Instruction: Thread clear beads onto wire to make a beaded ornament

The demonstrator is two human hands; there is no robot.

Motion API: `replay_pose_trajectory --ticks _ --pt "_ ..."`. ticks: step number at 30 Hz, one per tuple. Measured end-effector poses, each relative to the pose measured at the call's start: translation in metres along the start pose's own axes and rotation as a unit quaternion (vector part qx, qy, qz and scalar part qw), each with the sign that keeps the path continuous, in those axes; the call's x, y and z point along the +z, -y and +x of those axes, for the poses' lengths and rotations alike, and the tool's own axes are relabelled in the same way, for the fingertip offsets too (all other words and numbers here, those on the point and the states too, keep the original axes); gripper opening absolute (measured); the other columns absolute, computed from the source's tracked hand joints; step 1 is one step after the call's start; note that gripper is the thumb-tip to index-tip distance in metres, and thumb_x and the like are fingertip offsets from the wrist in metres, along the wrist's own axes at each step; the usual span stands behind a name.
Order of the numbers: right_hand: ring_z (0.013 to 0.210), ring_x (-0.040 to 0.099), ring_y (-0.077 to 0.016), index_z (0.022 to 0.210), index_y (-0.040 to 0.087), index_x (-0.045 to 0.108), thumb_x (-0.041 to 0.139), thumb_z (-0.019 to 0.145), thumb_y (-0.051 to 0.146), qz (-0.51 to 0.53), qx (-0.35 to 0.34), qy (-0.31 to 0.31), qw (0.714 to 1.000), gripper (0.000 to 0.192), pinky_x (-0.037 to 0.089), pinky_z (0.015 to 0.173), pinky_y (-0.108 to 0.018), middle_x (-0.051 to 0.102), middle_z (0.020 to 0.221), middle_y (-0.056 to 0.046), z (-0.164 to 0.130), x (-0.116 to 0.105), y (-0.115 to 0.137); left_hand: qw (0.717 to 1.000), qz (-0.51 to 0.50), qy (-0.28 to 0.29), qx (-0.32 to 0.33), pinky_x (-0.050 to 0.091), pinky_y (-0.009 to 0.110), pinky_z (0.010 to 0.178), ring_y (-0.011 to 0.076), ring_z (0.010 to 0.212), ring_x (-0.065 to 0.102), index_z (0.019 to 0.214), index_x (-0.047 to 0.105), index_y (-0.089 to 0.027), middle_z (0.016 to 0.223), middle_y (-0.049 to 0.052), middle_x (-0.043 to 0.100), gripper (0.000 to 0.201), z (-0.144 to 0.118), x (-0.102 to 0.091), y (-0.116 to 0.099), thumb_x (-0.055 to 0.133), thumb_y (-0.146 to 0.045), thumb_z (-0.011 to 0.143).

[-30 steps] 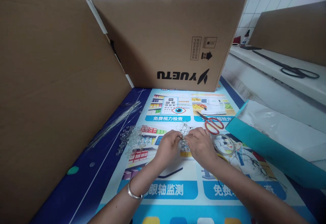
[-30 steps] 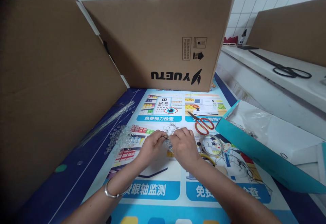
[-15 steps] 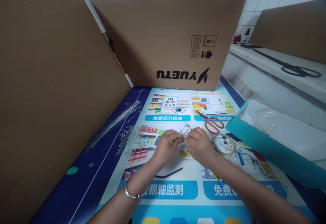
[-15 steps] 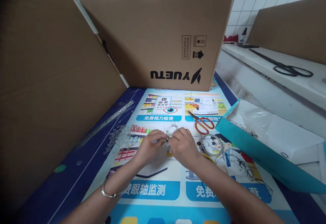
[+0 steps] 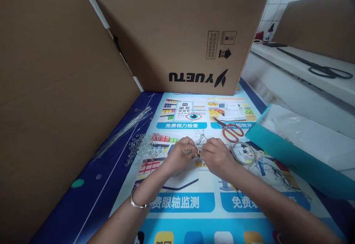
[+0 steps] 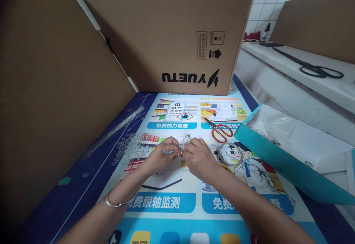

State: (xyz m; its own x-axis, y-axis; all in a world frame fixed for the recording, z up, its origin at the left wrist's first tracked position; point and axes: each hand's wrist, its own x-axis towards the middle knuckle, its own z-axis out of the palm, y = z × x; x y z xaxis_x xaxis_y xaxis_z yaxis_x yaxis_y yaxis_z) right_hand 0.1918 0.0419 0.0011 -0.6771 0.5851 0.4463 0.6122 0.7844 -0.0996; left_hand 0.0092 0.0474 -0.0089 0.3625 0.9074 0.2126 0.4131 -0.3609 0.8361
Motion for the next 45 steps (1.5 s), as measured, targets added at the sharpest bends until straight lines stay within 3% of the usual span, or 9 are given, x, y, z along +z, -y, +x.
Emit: replay_pose_trajectory --ticks 8,15,23,27,36,45 --pt "0.079 0.045 -0.0168 0.065 0.017 0.057 0.048 0.083 0.013 0.055 -0.038 0.007 0.998 0.02 0.036 0.073 -0.033 0.054 0.072 -0.004 -0.003 -0.003 -0.008 1.0 -0.022 0.017 0.007 0.044 0.028 0.076 0.0144 0.081 0.053 0.069 0.067 -0.019 0.081 0.003 0.055 0.015 0.0 0.002 -0.004 0.057 -0.008 0.072" --pt "0.081 0.05 -0.0156 0.079 0.021 0.065 0.052 0.084 0.019 0.224 0.043 -0.019 0.974 0.014 0.041 0.076 -0.032 0.059 0.081 -0.003 -0.002 -0.001 -0.017 0.997 -0.071 -0.013 -0.016 0.042 0.027 0.078 0.0133 0.081 0.053 0.073 0.067 -0.019 0.083 0.002 0.053 0.011 0.001 0.004 0.003 0.058 -0.013 0.075" --pt "0.078 0.053 -0.0164 0.075 0.021 0.066 0.059 0.075 0.015 0.25 0.175 -0.111 0.946 0.009 0.044 0.07 -0.031 0.058 0.076 -0.002 -0.006 0.005 -0.004 0.996 -0.08 -0.019 -0.016 0.041 0.028 0.079 0.0134 0.082 0.053 0.076 0.068 -0.02 0.083 0.002 0.052 0.012 0.0 0.004 0.002 0.057 -0.014 0.076" --pt "0.079 0.051 -0.0171 0.072 0.019 0.064 0.056 0.077 0.015 0.202 0.146 -0.136 0.959 0.01 0.043 0.071 -0.032 0.056 0.074 -0.004 -0.005 0.005 0.002 0.995 -0.101 -0.017 -0.014 0.041 0.028 0.079 0.014 0.082 0.053 0.077 0.069 -0.019 0.084 0.003 0.052 0.011 -0.001 0.005 0.004 0.059 -0.015 0.076" --pt "0.079 0.046 -0.0176 0.074 0.018 0.055 0.047 0.083 0.009 0.134 0.026 -0.118 0.984 0.015 0.042 0.076 -0.038 0.055 0.078 -0.005 -0.007 0.007 -0.001 0.992 -0.127 0.006 -0.021 0.039 0.028 0.079 0.0146 0.084 0.052 0.074 0.068 -0.018 0.084 0.003 0.052 0.011 0.0 0.006 0.002 0.059 -0.013 0.075" --pt "0.079 0.046 -0.018 0.07 0.018 0.051 0.047 0.083 0.011 0.085 0.02 -0.101 0.991 0.015 0.04 0.074 -0.038 0.055 0.076 -0.005 -0.008 0.008 -0.001 0.994 -0.102 -0.012 -0.032 0.039 0.028 0.077 0.0138 0.08 0.052 0.069 0.064 -0.018 0.082 0.002 0.051 0.013 -0.004 0.01 -0.005 0.057 -0.009 0.074"
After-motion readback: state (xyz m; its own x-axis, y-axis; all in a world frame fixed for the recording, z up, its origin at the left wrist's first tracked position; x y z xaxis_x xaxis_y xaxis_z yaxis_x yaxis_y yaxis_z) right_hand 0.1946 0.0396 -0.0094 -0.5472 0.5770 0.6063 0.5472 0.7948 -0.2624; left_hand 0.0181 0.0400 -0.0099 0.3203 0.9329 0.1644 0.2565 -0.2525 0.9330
